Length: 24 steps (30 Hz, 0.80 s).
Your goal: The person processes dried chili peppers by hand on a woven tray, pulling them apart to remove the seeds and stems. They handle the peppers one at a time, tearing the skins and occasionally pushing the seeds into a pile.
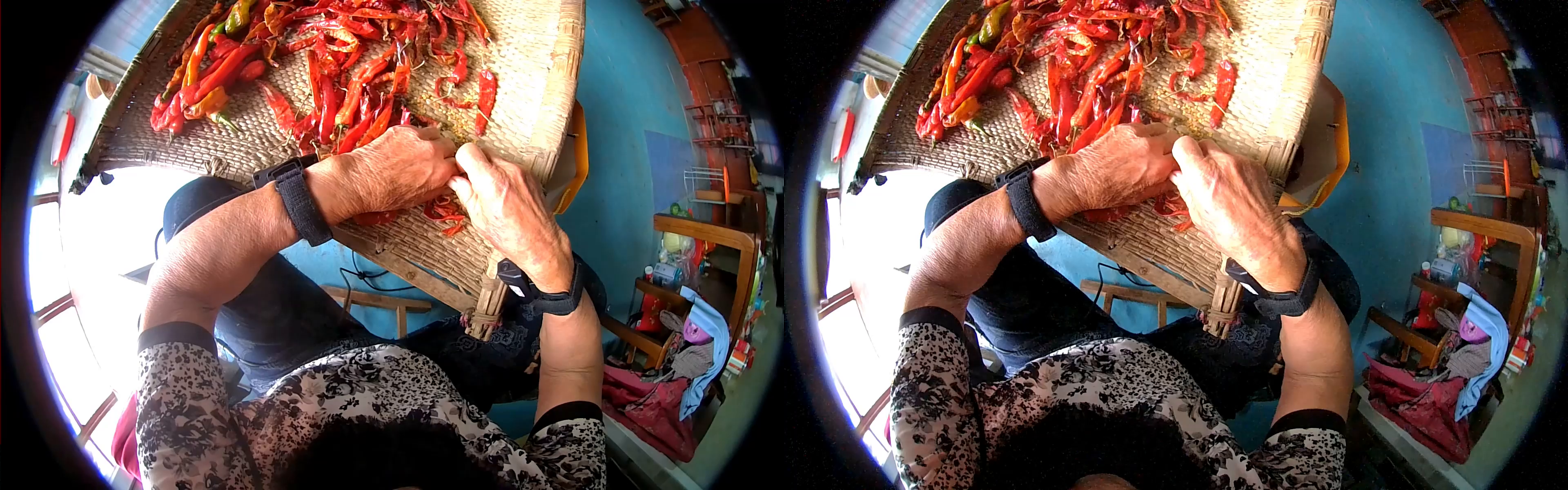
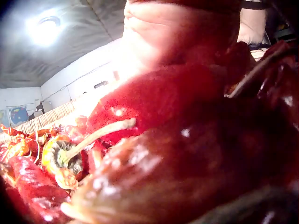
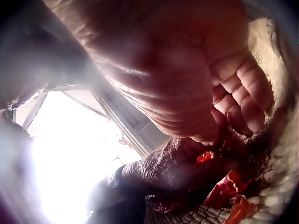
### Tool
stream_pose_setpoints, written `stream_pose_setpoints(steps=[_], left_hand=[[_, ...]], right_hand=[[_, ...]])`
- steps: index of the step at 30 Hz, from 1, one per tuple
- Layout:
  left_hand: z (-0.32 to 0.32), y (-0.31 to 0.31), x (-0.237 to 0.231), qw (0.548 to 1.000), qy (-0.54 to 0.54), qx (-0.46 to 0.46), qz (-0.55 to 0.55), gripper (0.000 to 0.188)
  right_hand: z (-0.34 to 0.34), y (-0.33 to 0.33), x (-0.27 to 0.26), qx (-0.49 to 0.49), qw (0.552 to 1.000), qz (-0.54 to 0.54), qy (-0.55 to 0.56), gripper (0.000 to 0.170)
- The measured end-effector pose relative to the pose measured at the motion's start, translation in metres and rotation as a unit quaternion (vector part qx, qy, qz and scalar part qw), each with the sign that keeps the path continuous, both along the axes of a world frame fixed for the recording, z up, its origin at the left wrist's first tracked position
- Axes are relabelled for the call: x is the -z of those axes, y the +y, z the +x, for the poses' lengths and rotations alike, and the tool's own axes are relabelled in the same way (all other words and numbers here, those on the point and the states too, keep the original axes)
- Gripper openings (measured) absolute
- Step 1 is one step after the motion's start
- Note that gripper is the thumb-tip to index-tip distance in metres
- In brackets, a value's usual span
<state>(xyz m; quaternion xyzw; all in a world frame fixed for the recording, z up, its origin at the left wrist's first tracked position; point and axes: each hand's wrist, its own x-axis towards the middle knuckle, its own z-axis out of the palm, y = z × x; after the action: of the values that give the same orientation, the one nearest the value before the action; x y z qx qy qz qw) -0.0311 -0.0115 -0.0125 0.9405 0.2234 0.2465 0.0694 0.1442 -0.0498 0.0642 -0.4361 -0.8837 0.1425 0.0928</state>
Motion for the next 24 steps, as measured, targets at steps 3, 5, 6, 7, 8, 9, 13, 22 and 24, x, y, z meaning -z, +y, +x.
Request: stream_pose_setpoints(steps=[3, 5, 6, 7, 8, 9, 13, 22, 24], left_hand=[[0.0005, 0.0005, 0.0011, 1.0, -0.009, 0.001, 0.006, 0.023], [0.0004, 0.0005, 0.0006, 1.0, -0.011, -0.001, 0.007, 0.023], [0.0005, 0.0003, -0.0002, 1.0, -0.014, -0.002, 0.007, 0.023], [0.0004, 0.0003, -0.0008, 1.0, -0.013, -0.002, 0.007, 0.023], [0.0003, 0.0001, -0.0013, 1.0, -0.002, -0.001, 0.003, 0.023], [0.0004, -0.0003, -0.0015, 1.0, 0.01, -0.001, -0.002, 0.023], [0.0009, 0.0004, 0.0008, 1.0, -0.003, 0.004, 0.003, 0.023], [0.0003, -0.0017, -0.0024, 1.0, 0.007, -0.009, 0.007, 0.015], [0.0011, -0.002, -0.0047, 1.0, 0.01, -0.001, -0.001, 0.015]], right_hand=[[0.0, 0.0001, -0.0007, 0.002, 1.0, -0.002, -0.002, 0.02], [0.0, 0.0004, -0.0013, 0.001, 1.0, 0.0, -0.001, 0.02], [0.0002, 0.0005, -0.0015, -0.001, 1.0, 0.001, 0.0, 0.02], [0.0001, 0.0005, -0.0012, -0.001, 1.0, 0.001, 0.0, 0.02], [-0.0001, 0.0004, -0.0006, 0.0, 1.0, 0.002, 0.001, 0.02], [0.0, -0.0001, -0.0001, 0.001, 1.0, 0.003, 0.003, 0.02], [0.0005, -0.0001, 0.0003, 0.002, 1.0, -0.005, -0.002, 0.02], [0.0001, -0.0016, -0.0026, 0.0, 1.0, 0.017, -0.007, 0.013], [0.0008, -0.0031, -0.004, 0.005, 1.0, 0.014, -0.011, 0.013]])
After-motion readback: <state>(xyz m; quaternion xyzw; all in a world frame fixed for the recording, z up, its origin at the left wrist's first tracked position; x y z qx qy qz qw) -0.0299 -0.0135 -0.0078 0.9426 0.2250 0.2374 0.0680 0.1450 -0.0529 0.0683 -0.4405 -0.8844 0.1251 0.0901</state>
